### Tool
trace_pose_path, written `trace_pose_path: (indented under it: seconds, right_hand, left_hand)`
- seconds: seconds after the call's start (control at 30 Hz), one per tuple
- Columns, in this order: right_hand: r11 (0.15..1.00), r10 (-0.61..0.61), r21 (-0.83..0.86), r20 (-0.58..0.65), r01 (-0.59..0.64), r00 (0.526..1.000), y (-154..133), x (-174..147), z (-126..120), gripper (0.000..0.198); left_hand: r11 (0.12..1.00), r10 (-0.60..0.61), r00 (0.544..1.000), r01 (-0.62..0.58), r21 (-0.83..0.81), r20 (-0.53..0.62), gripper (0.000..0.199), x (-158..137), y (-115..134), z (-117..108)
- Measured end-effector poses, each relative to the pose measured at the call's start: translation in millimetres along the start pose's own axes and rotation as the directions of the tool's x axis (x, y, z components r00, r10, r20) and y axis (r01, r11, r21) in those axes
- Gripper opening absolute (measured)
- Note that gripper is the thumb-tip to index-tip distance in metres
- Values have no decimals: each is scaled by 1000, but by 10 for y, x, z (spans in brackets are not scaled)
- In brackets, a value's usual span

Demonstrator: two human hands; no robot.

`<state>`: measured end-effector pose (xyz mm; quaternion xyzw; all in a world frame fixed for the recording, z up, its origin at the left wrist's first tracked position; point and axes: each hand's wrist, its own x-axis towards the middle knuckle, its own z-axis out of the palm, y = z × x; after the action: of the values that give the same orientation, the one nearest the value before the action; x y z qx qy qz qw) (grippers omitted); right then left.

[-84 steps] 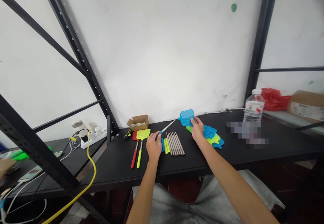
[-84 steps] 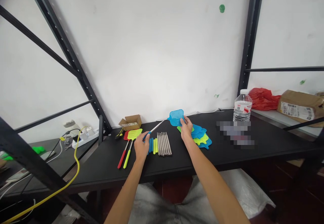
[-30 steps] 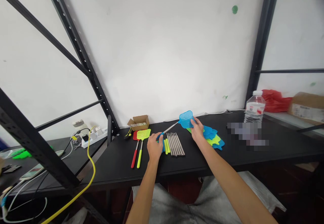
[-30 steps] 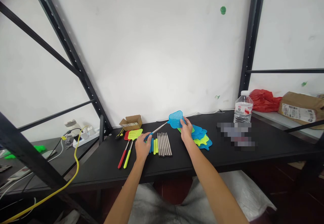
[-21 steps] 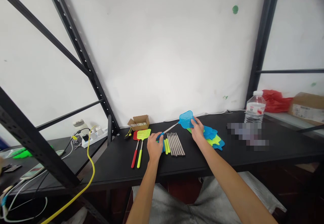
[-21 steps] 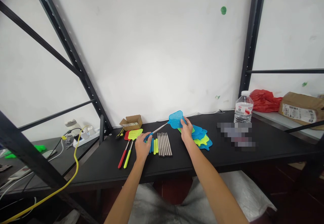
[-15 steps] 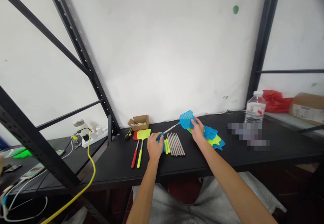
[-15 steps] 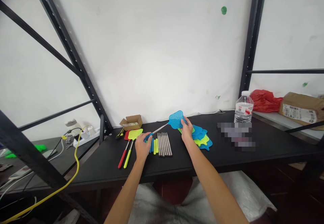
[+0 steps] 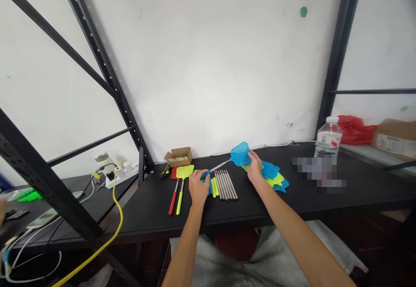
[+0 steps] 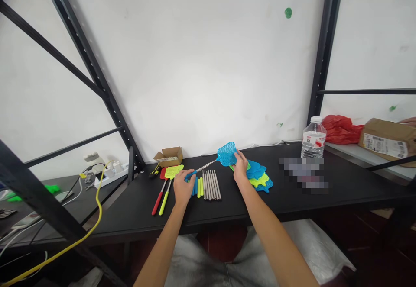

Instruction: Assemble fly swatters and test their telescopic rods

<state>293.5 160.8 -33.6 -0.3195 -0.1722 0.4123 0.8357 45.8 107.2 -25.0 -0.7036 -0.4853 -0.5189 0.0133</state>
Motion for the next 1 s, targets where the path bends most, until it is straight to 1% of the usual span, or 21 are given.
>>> trace_pose_path:
  seconds: [0.1, 0.2, 0.33, 0.53, 0.8, 0.9, 1.0]
  right_hand:
    - [998, -46, -42, -35, 44, 998, -27, -34, 13, 45]
    - [991, -95, -95, -25, 92, 995, -37, -54, 14, 45]
    - [988, -109, -114, -5, 108, 994, -32, -56, 6, 47]
    - [984, -132, -121, -26, 128, 991, -29, -54, 3, 50]
    - [959, -211, -193, 2, 207, 978, 13, 2, -28, 46]
    - [960, -211, -189, 5, 208, 978, 27, 23, -33, 46]
    - [970, -180, -168, -8, 176, 984, 36, 33, -32, 46]
  left_hand:
    - [1000, 3, 1000, -3, 0, -3, 17, 2, -9, 8]
    - [1000, 3, 1000, -3, -2, -10, 16, 3, -9, 12]
    - [1000, -15, 1000, 14, -23, -9, 16, 3, 8, 6]
    - [999, -20, 1000, 20, -43, 11, 17, -2, 37, -7]
    - [999, -17, 1000, 18, -50, 18, 17, -4, 43, -8]
    - [999, -21, 1000, 22, -47, 17, 17, -4, 41, -5]
    - [999, -23, 1000, 24, -41, 21, 17, -3, 40, -5]
